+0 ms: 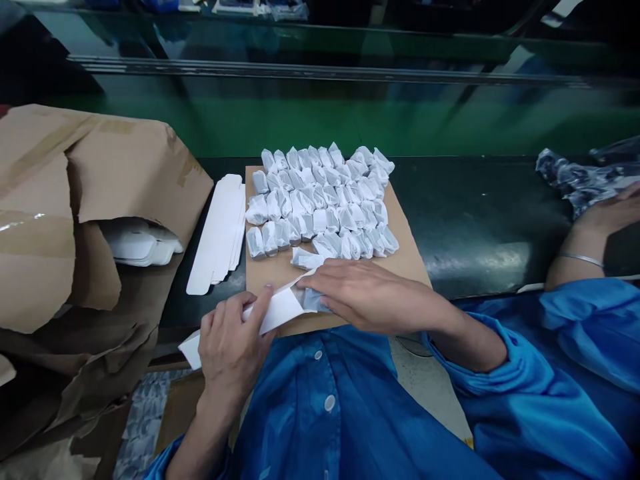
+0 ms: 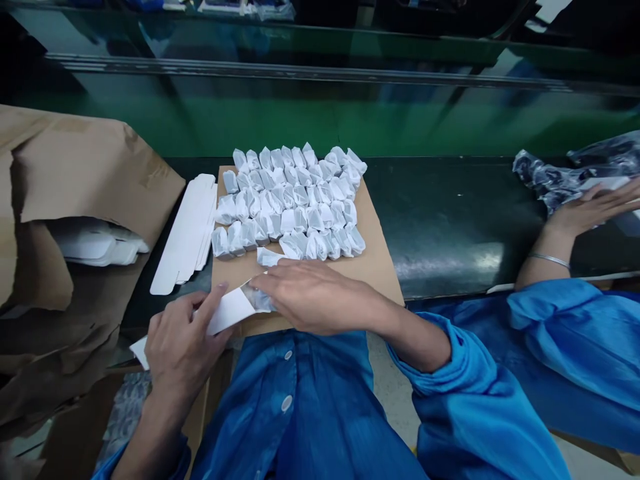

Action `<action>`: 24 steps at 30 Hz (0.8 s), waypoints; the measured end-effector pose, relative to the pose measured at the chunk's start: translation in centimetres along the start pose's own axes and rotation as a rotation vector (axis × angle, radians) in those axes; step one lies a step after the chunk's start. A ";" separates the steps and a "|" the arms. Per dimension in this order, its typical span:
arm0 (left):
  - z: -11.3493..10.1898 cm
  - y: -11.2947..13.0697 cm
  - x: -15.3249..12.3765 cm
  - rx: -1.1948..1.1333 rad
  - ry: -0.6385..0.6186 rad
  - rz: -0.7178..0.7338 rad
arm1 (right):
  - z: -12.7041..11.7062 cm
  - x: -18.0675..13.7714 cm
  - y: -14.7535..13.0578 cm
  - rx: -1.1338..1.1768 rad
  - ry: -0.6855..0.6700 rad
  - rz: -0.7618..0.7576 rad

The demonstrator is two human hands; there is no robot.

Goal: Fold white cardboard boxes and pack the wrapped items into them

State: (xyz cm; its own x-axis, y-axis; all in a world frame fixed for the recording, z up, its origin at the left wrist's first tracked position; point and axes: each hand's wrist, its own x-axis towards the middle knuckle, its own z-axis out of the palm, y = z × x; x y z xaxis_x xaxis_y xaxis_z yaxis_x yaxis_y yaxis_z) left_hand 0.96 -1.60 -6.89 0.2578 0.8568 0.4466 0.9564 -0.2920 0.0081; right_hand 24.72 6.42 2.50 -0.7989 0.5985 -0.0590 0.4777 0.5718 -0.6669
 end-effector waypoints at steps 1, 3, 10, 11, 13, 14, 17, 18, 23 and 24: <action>0.0 0.0 0.1 0.005 0.009 0.004 | 0.4 0.3 0.1 0.064 0.039 0.032; 0.0 0.0 0.2 0.002 0.048 -0.007 | 1.4 1.0 0.3 0.248 0.209 0.146; 0.1 -0.6 0.4 0.018 0.059 -0.053 | 3.5 1.4 0.7 0.266 0.334 0.095; 0.2 -0.7 0.4 0.028 0.056 -0.042 | 3.4 1.1 0.7 0.206 0.285 0.056; 0.3 -0.9 0.4 0.041 0.051 -0.017 | 3.0 0.6 0.8 0.106 0.222 -0.027; 0.3 -0.9 0.4 0.038 0.042 -0.001 | 2.9 0.4 0.8 0.073 0.201 -0.054; 0.4 -0.7 0.5 0.008 -0.003 0.058 | 2.5 0.5 0.6 0.030 0.141 -0.076; 0.4 -0.6 0.6 -0.007 -0.002 0.057 | 2.5 0.7 0.5 0.046 0.167 -0.075; 0.2 -0.6 1.1 -0.041 0.117 -0.077 | 4.2 2.1 0.1 0.193 0.740 -0.032; 0.3 -0.6 1.1 -0.029 0.120 -0.058 | 4.7 2.2 0.1 0.164 0.770 -0.062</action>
State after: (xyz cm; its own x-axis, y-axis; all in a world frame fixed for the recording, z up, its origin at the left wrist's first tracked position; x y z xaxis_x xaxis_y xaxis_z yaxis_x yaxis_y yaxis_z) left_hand 0.71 -0.36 -6.63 0.1822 0.8162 0.5482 0.9644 -0.2570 0.0621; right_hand 21.25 5.17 -1.19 -0.3157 0.8225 0.4731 0.3326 0.5629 -0.7567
